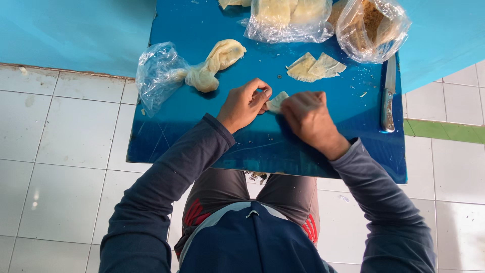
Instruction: The person sits at a blue table and folds triangular pastry wrappers around a brown filling, pinching the edges closed by hand and placing the finished pieces on the table. They take wrappers from a plastic-covered stack and filling from a plastic bag, repeating the folding cycle for several pieces.
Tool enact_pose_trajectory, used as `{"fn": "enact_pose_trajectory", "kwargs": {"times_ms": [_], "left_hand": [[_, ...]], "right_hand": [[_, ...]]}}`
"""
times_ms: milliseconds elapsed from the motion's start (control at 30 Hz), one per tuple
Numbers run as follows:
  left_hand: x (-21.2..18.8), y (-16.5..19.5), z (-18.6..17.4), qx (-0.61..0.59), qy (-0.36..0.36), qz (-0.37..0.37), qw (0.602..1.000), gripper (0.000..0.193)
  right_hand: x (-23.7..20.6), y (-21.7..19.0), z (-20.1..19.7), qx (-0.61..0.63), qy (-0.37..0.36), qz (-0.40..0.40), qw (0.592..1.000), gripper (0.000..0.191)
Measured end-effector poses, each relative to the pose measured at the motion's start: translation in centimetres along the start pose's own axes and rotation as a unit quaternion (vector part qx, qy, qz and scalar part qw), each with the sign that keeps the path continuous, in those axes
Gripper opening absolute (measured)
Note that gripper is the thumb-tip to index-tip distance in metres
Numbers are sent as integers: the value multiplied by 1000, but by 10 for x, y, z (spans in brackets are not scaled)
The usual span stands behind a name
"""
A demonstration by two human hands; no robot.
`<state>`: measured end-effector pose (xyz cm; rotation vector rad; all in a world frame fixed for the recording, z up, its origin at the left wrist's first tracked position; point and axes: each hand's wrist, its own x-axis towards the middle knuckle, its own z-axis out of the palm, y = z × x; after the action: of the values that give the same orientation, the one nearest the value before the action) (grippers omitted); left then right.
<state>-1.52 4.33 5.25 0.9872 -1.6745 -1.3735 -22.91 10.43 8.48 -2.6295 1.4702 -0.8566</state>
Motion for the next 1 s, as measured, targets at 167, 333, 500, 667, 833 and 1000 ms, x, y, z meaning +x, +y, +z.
{"fn": "enact_pose_trajectory", "kwargs": {"times_ms": [167, 333, 500, 667, 833, 1000], "left_hand": [[-1, -4, 0, 84, 11, 63, 994, 21], [2, -5, 0, 113, -1, 72, 991, 22], [4, -5, 3, 121, 9, 110, 987, 19], [3, -6, 4, 116, -1, 87, 989, 16], [4, -5, 3, 110, -7, 77, 991, 15], [3, -6, 2, 115, -15, 76, 990, 16]], "right_hand": [[-4, 21, -19, -58, 61, -25, 996, 12], [10, 112, -67, -54, 231, 160, 958, 16], [-2, 150, -65, -279, 145, 159, 936, 20], [1, 162, -49, -180, 143, 207, 951, 12], [8, 164, -53, -205, 187, 208, 938, 4], [11, 160, -54, -209, 195, 174, 942, 8]]}}
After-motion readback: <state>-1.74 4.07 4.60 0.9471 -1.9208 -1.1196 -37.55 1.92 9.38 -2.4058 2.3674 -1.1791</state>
